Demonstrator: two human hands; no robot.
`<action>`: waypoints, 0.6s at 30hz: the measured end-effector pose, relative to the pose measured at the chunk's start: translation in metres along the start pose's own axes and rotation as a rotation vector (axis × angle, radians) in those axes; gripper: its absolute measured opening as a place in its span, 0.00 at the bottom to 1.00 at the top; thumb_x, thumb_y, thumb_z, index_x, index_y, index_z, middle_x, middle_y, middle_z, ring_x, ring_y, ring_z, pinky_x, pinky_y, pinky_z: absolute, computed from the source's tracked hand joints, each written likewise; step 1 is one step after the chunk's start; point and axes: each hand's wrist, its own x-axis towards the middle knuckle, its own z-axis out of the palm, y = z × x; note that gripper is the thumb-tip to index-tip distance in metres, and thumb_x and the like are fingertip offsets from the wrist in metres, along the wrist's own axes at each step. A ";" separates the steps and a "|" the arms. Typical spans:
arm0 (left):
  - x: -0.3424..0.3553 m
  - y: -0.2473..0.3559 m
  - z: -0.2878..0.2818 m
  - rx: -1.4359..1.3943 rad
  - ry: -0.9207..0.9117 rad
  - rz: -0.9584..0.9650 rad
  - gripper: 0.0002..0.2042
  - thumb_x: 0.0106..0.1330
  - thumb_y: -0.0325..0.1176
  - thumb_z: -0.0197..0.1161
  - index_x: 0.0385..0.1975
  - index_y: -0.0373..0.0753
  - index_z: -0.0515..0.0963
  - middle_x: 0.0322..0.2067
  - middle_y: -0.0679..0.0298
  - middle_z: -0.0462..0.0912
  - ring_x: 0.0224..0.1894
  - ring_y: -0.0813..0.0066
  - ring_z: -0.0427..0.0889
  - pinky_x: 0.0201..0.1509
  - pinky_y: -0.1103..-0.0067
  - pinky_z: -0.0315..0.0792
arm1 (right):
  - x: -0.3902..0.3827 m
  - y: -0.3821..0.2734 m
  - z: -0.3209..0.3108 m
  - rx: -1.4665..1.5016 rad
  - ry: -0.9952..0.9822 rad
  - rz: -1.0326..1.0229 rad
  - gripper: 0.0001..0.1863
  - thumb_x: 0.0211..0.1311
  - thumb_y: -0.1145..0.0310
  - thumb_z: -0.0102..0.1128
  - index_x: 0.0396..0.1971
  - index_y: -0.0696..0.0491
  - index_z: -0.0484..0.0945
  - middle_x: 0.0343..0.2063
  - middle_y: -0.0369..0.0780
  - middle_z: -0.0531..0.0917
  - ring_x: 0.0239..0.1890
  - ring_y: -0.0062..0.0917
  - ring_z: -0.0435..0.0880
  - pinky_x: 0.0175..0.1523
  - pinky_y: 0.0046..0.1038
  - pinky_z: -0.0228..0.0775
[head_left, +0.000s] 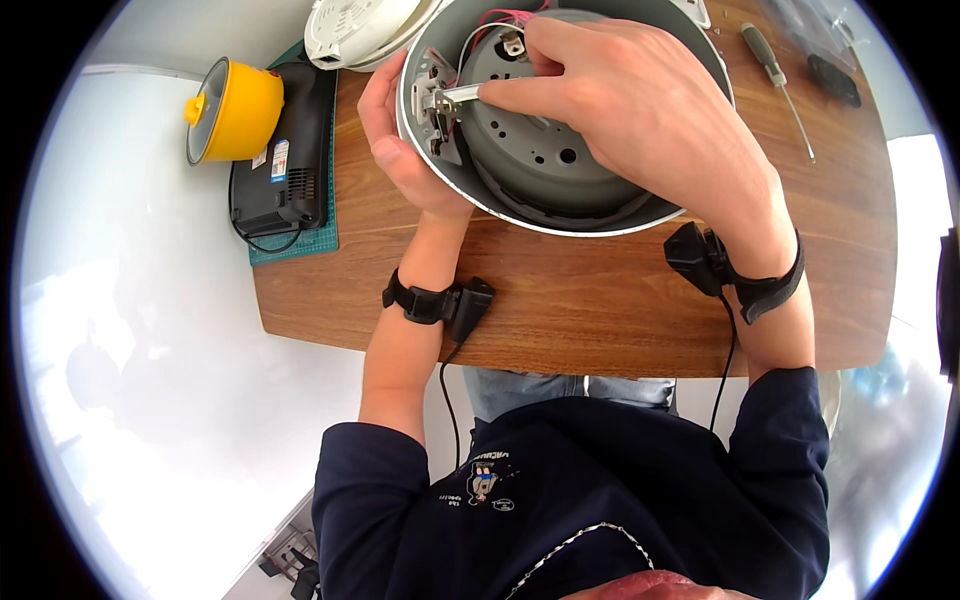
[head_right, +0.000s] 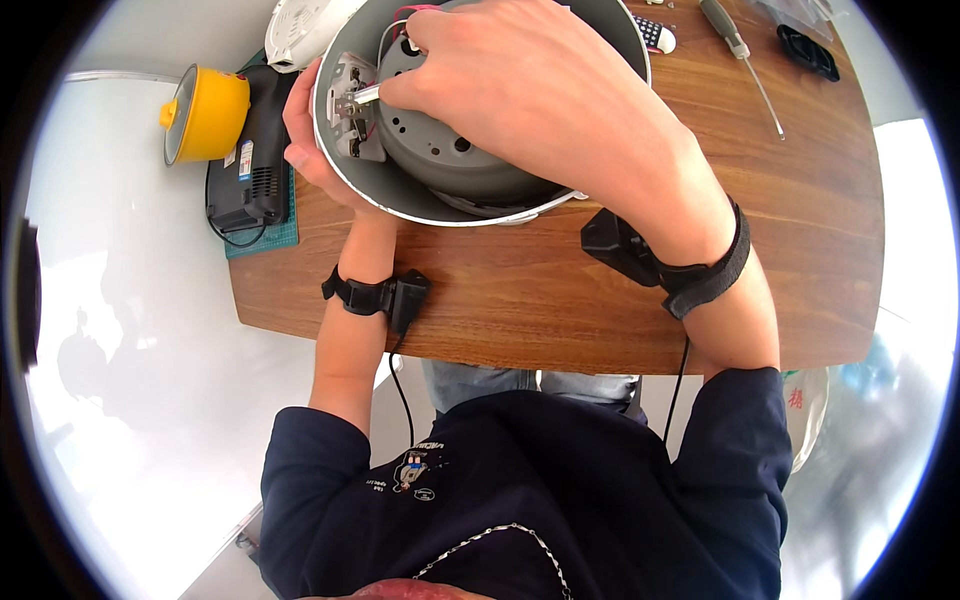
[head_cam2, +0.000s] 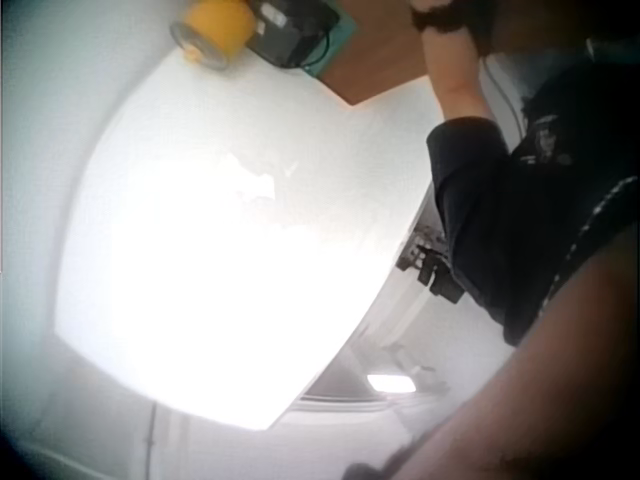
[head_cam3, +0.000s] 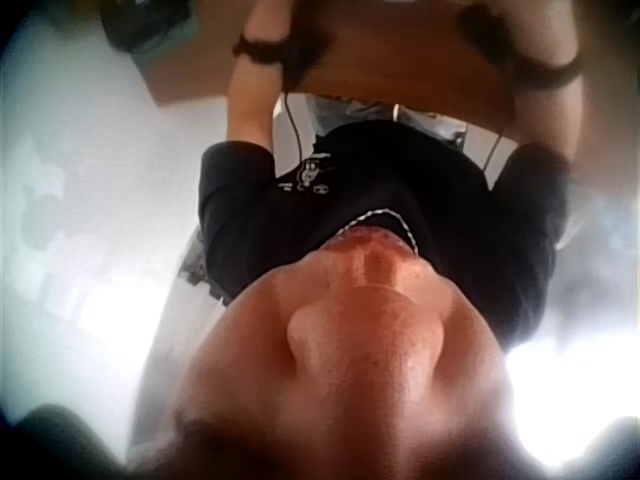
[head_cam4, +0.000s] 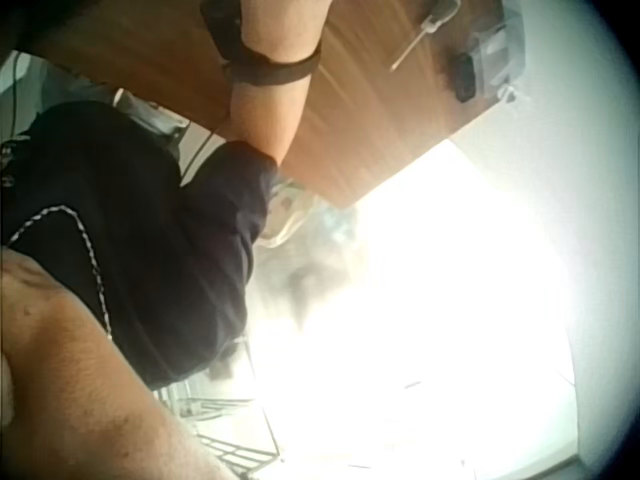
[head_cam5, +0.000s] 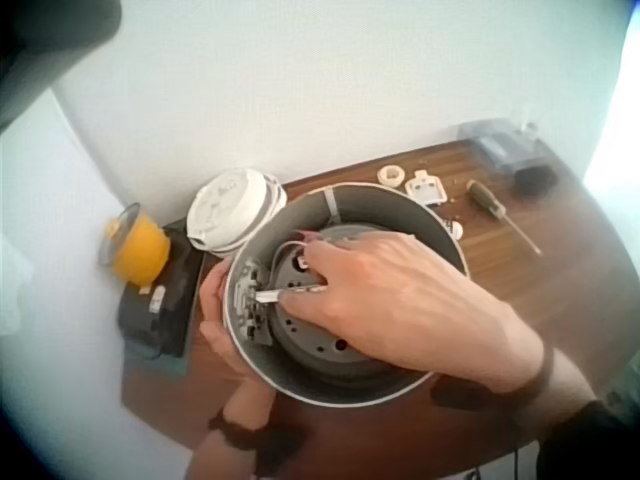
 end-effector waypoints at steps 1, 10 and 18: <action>0.000 0.000 0.000 0.017 0.003 0.011 0.40 0.72 0.68 0.41 0.63 0.32 0.66 0.57 0.50 0.76 0.57 0.64 0.78 0.62 0.67 0.74 | -0.001 0.004 0.004 0.007 0.023 -0.017 0.09 0.61 0.70 0.58 0.39 0.52 0.84 0.41 0.49 0.81 0.36 0.40 0.86 0.42 0.38 0.78; 0.004 0.009 -0.001 0.181 -0.011 0.027 0.43 0.70 0.71 0.46 0.63 0.32 0.64 0.57 0.51 0.74 0.59 0.64 0.77 0.63 0.66 0.74 | -0.001 0.008 0.009 0.059 0.067 -0.051 0.09 0.61 0.71 0.58 0.39 0.53 0.83 0.38 0.49 0.81 0.35 0.40 0.86 0.41 0.38 0.78; 0.000 0.007 -0.008 0.149 -0.040 0.069 0.47 0.68 0.76 0.43 0.65 0.34 0.60 0.58 0.52 0.72 0.60 0.63 0.75 0.63 0.66 0.74 | 0.001 0.003 0.030 -0.081 0.187 -0.047 0.19 0.51 0.76 0.63 0.42 0.39 0.89 0.28 0.36 0.77 0.31 0.32 0.80 0.35 0.34 0.72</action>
